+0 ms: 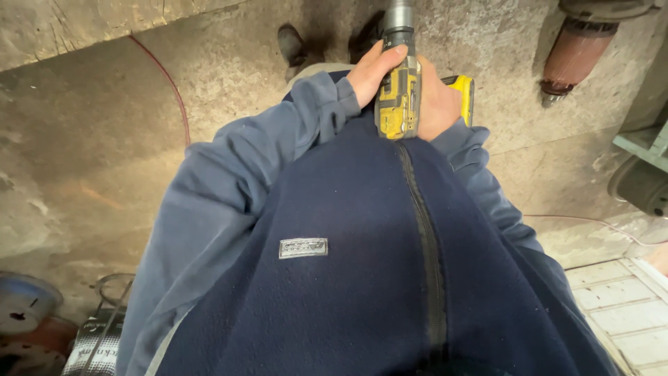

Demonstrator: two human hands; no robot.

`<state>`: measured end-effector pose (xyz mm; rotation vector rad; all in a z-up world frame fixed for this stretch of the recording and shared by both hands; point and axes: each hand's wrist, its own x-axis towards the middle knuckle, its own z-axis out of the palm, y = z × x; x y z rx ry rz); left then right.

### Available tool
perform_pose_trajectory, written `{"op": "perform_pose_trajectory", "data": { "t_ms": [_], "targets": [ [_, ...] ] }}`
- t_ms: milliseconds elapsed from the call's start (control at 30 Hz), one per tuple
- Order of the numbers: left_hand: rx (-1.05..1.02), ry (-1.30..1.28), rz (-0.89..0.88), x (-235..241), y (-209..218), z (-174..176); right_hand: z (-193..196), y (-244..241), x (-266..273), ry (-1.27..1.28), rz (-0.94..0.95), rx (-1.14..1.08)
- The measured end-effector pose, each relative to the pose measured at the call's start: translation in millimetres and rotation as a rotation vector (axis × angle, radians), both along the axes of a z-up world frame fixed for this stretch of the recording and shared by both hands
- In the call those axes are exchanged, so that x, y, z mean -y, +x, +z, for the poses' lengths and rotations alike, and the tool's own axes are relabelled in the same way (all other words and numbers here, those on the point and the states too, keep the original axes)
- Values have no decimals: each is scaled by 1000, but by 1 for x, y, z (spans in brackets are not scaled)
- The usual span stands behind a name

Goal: Using a power drill to work on a metal fan component of a motor.

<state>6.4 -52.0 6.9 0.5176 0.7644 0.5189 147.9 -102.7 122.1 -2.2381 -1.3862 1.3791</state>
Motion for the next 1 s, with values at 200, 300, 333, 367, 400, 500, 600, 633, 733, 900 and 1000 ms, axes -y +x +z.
{"op": "perform_pose_trajectory", "data": {
  "t_ms": [200,300,333,367,400,500,600,633,733,900,1000],
  "targets": [
    [-46,-50,4,-3,2,-3,-6,-1,-4,-65,-14,27],
    [-2,8,14,-8,2,-2,-14,6,2,83,62,57],
    [27,49,19,-10,1,0,-14,7,3,202,115,83],
    [26,48,17,-6,0,-1,-9,3,2,201,113,81],
    [13,32,20,-8,1,-2,-3,2,-3,133,66,43],
    [-1,27,26,-16,5,-3,2,2,-12,65,-9,4],
    [-9,22,23,-15,1,2,-7,2,-10,33,-17,19],
    [-6,15,7,-18,2,3,-13,5,-11,9,-5,45],
    [35,42,50,-18,4,-4,-22,9,-6,133,65,97],
    [11,94,28,-24,4,-7,-12,4,-19,52,-49,-17],
    [3,112,31,-30,5,-5,-16,8,-21,105,51,47]
  ]
}}
